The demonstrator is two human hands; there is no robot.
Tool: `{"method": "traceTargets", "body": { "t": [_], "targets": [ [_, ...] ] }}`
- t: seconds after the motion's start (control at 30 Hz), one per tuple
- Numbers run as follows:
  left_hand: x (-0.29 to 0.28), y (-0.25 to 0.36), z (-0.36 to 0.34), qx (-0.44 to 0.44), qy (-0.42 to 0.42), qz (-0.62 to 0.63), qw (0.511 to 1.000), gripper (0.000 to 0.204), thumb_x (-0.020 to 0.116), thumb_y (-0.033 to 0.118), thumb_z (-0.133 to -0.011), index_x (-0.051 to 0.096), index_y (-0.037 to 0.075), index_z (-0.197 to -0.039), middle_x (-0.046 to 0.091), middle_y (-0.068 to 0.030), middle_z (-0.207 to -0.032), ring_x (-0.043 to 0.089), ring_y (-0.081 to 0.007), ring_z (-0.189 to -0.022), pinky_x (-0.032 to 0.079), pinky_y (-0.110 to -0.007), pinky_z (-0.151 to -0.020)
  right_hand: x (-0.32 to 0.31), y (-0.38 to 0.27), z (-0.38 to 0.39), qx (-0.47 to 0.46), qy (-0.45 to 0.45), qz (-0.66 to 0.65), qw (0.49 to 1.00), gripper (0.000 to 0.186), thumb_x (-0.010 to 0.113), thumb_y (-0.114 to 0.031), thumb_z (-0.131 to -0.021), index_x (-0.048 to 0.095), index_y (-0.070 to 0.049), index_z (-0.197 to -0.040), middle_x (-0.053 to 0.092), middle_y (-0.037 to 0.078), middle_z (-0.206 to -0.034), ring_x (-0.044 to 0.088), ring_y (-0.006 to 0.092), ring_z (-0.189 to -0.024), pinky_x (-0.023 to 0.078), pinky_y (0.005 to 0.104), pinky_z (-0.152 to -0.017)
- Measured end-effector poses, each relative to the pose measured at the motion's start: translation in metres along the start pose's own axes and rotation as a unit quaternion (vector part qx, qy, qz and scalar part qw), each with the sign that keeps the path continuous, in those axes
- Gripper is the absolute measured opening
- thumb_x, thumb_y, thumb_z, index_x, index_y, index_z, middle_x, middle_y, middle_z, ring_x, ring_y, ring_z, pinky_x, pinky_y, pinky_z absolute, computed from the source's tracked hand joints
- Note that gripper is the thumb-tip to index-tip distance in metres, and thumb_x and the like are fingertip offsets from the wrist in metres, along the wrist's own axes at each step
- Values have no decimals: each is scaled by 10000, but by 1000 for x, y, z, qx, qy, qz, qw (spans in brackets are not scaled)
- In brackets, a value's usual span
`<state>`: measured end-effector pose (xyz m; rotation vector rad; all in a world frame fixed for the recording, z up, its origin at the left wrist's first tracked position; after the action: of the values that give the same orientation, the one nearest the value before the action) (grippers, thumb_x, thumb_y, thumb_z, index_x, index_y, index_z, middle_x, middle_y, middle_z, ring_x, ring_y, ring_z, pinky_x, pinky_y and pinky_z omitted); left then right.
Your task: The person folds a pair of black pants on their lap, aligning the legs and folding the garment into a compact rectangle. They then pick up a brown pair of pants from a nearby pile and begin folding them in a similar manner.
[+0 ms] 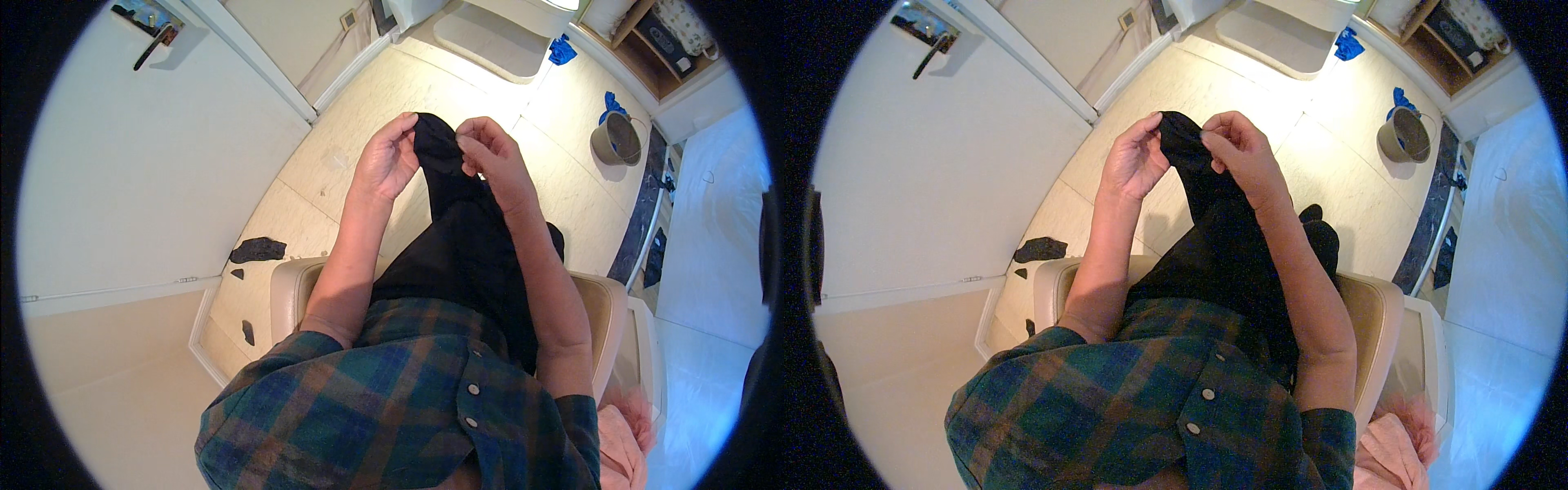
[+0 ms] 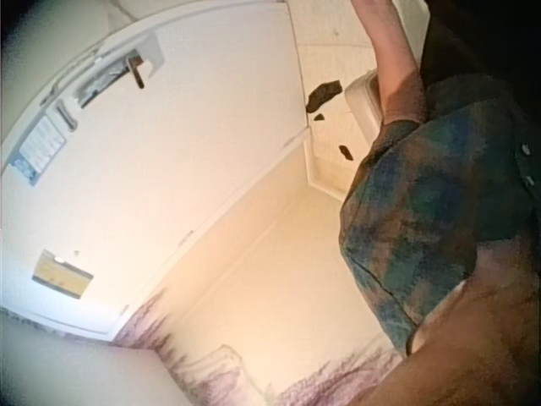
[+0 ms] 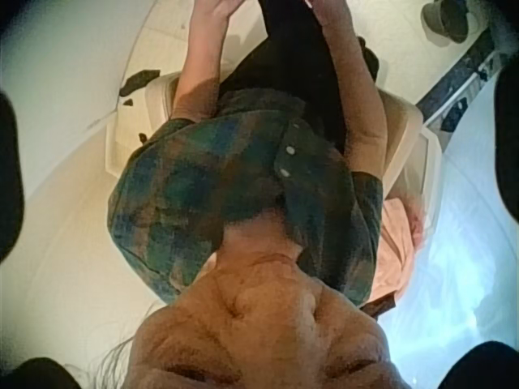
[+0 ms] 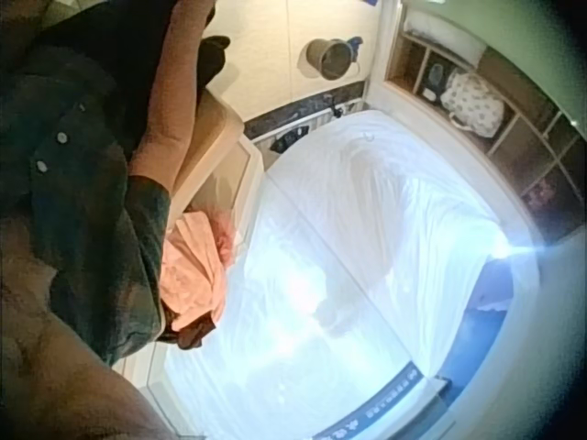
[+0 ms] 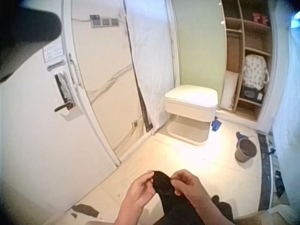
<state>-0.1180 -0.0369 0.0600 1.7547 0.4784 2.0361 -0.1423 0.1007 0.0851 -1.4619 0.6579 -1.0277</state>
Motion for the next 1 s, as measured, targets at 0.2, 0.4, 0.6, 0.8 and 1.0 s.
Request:
{"method": "traceTargets", "body": {
  "t": [0.2, 0.4, 0.6, 0.8, 1.0],
  "targets": [
    [12, 6, 3, 57, -43, -74, 995, 171, 571, 194, -972, 599, 27, -949, 645, -54, -898, 618, -128, -816, 525, -276, -769, 17, -39, 13, -159, 25, 303, 939, 208, 705, -122, -829, 628, -62, -1013, 602, 28, -837, 547, 95, -662, 460, 238, -605],
    [12, 10, 7, 77, -3, -90, 993, 212, 558, 239, -985, 589, 31, -952, 645, -65, -898, 623, -137, -811, 528, -274, -763, 27, -84, 22, -264, 64, 320, 908, 286, 695, -41, -801, 574, -76, -1058, 610, 47, -947, 581, 131, -662, 468, 271, -567],
    [32, 7, 16, 62, -40, -145, 987, 216, 577, 246, -977, 583, 40, -913, 630, -40, -807, 601, -120, -729, 511, -259, -702, 48, -67, 24, -228, -38, 443, 866, 264, 698, -93, -794, 561, -82, -1020, 623, 80, -983, 644, 276, -769, 509, 356, -641],
    [10, 15, 14, 147, 49, -241, 958, 200, 637, 220, -945, 588, 53, -847, 578, 15, -751, 488, -54, -661, 411, -209, -616, 59, -66, 40, -317, -35, 519, 793, 228, 677, -124, -814, 528, -89, -982, 588, 67, -891, 632, 304, -727, 513, 401, -599],
    [12, 16, 18, 162, 59, -286, 943, 170, 639, 183, -938, 583, 62, -832, 554, 38, -726, 469, -46, -640, 401, -201, -589, 66, -52, 44, -315, -99, 546, 770, 199, 596, -120, -860, 465, -83, -1005, 614, 99, -830, 627, 350, -647, 502, 451, -538]
  ]
}}
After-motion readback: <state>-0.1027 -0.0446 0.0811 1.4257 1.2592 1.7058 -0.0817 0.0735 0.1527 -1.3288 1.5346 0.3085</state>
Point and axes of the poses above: each hand's wrist, its own z-axis away from the middle knuckle, its own x-axis out of the palm, y = z × x, the point moved 9 cm from there along -z, towards the middle knuckle
